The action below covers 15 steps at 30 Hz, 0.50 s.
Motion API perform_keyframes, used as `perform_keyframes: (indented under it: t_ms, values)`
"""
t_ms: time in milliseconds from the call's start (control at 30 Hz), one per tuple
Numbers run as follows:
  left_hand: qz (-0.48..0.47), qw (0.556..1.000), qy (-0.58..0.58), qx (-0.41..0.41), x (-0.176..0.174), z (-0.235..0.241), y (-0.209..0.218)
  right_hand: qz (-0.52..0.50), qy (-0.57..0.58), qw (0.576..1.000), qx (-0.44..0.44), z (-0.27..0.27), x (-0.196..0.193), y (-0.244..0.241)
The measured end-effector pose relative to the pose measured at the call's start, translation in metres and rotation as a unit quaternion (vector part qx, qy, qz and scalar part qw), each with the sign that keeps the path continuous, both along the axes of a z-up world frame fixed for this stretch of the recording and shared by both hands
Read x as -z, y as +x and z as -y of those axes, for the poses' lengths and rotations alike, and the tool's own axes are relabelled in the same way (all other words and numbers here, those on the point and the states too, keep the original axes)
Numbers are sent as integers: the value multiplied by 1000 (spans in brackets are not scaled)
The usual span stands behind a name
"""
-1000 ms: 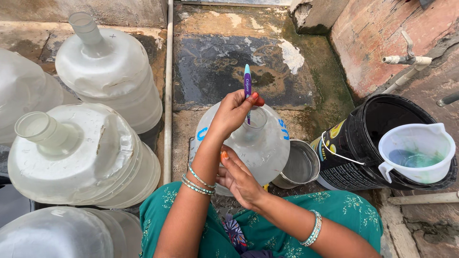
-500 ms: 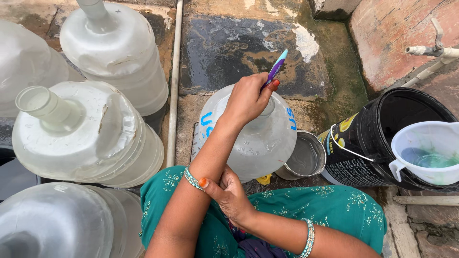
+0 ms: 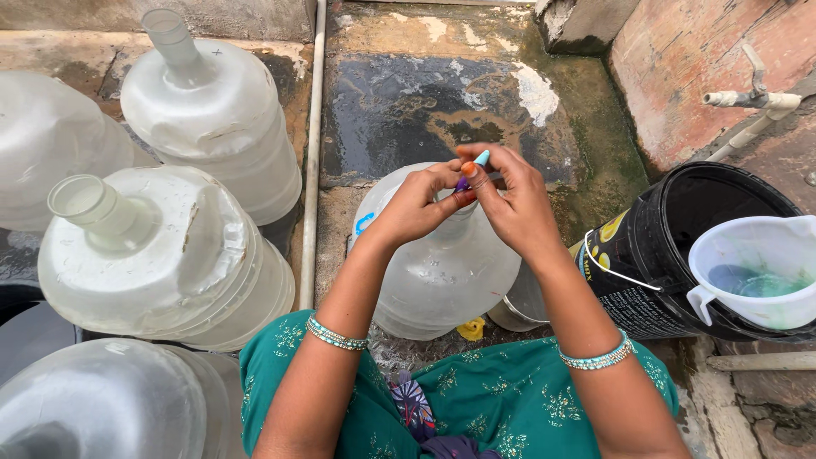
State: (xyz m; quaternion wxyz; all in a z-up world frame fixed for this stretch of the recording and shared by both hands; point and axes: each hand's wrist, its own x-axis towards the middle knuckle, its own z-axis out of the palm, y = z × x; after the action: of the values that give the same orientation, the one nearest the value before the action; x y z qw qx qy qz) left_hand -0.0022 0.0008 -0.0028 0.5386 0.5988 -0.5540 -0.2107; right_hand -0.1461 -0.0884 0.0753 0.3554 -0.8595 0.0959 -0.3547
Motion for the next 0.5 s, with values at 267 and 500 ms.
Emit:
perform_keyframes:
  t_ms: [267, 500]
  values:
    - [-102, 991, 10, 84, 22, -11, 22, 57, 95, 994, 23, 6, -19, -19]
    - [-81, 995, 59, -2, 12, -12, 9, -1, 80, 997, 21, -18, 2, 17]
